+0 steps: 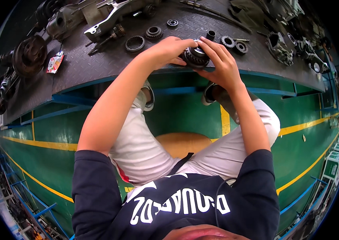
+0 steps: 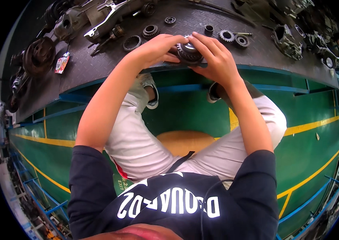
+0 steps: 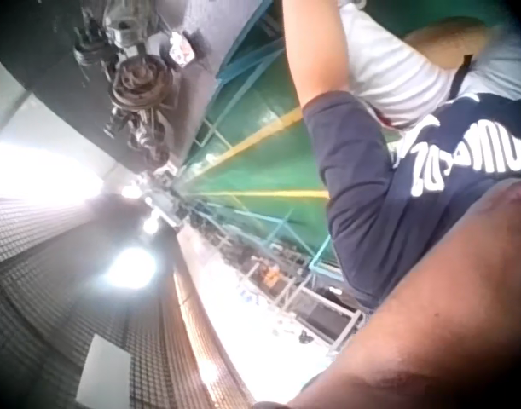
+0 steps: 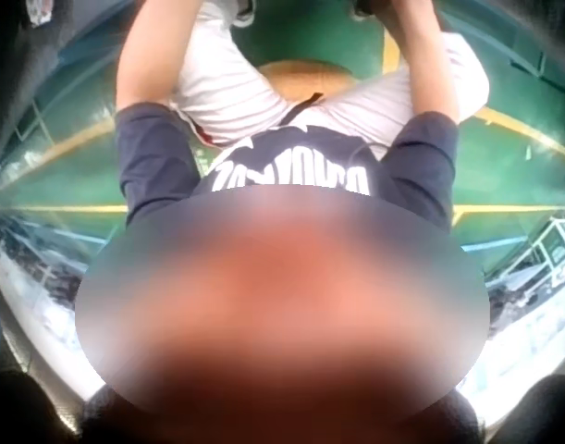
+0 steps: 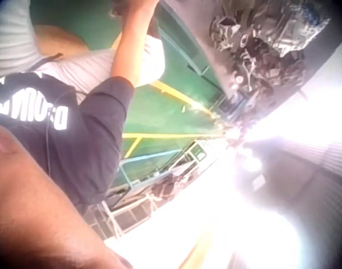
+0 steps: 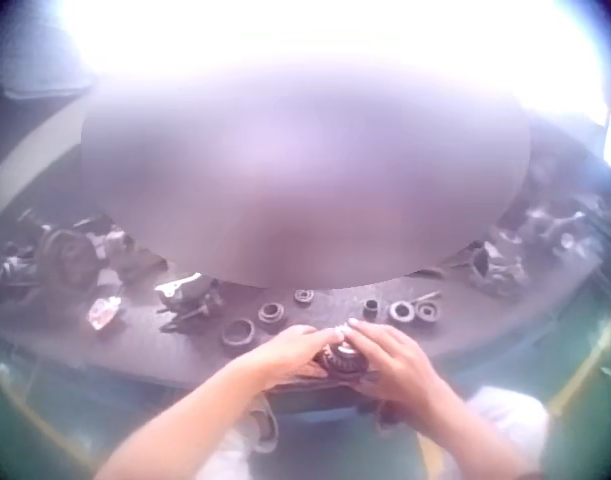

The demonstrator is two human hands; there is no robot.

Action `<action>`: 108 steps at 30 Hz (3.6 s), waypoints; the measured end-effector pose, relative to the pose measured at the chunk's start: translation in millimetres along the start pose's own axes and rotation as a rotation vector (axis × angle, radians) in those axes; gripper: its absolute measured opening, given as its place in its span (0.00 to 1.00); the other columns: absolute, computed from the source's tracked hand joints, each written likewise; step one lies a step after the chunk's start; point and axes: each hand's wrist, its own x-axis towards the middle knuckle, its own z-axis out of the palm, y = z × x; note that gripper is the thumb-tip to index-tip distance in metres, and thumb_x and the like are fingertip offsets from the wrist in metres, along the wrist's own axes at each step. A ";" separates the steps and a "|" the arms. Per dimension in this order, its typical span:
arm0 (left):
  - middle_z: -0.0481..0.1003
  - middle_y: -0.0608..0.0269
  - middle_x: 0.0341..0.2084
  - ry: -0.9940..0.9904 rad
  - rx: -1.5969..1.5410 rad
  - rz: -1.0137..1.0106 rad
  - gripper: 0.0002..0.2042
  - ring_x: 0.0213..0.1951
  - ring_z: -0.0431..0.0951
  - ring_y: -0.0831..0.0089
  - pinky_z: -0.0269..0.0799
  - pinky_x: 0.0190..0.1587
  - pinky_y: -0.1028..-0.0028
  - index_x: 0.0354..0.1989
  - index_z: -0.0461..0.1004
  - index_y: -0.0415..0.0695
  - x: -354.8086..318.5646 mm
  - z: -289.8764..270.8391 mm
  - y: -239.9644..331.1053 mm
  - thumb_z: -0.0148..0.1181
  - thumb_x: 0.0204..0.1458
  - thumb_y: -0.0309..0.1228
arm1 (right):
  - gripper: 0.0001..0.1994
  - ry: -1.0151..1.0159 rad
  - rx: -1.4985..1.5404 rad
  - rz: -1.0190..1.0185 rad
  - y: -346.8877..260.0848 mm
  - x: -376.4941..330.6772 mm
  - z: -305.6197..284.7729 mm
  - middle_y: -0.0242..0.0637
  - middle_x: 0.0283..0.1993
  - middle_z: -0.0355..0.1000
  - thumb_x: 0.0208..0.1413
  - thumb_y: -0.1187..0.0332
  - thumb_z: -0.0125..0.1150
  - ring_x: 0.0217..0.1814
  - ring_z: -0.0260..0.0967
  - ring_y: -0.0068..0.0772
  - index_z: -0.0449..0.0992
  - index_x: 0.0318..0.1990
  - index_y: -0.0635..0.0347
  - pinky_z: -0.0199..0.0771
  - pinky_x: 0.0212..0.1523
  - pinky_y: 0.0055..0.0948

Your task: The person assembles transmission components by fitting gears, synchronizer rings, and bearings together by hand on a workbench.

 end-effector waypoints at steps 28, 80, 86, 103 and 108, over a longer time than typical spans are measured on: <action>0.74 0.41 0.59 0.142 0.427 0.397 0.44 0.60 0.80 0.55 0.79 0.62 0.62 0.72 0.60 0.41 12.8 16.8 -23.2 0.74 0.42 0.21 | 0.42 0.185 -0.145 0.344 20.8 -10.5 10.4 0.52 0.46 0.78 0.35 0.51 0.84 0.50 0.77 0.55 0.76 0.55 0.72 0.77 0.56 0.45; 0.80 0.59 0.35 0.473 1.397 1.003 0.18 0.40 0.84 0.60 0.82 0.41 0.66 0.40 0.73 0.43 18.6 -4.0 -43.3 0.74 0.48 0.38 | 0.44 0.044 0.042 0.175 6.5 8.6 9.6 0.59 0.67 0.70 0.40 0.64 0.86 0.66 0.69 0.64 0.69 0.65 0.70 0.73 0.67 0.48; 0.79 0.62 0.30 0.547 1.453 1.086 0.17 0.38 0.80 0.64 0.79 0.40 0.67 0.37 0.75 0.43 12.0 -1.5 -39.5 0.74 0.46 0.39 | 0.44 0.053 0.043 0.139 3.3 6.0 9.8 0.59 0.69 0.68 0.39 0.65 0.85 0.68 0.67 0.64 0.67 0.65 0.70 0.72 0.68 0.49; 0.79 0.51 0.44 0.420 1.131 0.795 0.31 0.51 0.79 0.55 0.74 0.56 0.61 0.56 0.75 0.38 -21.4 3.8 -29.0 0.77 0.44 0.39 | 0.43 0.068 0.039 0.092 -2.6 1.6 9.0 0.56 0.71 0.67 0.39 0.69 0.83 0.68 0.68 0.62 0.68 0.66 0.68 0.74 0.68 0.48; 0.75 0.45 0.59 0.243 0.828 0.638 0.37 0.62 0.76 0.53 0.71 0.65 0.61 0.67 0.70 0.39 -21.3 -7.7 -25.8 0.79 0.49 0.38 | 0.40 0.014 0.076 0.073 -11.0 2.5 6.8 0.51 0.72 0.68 0.42 0.69 0.83 0.68 0.69 0.59 0.71 0.66 0.63 0.73 0.68 0.48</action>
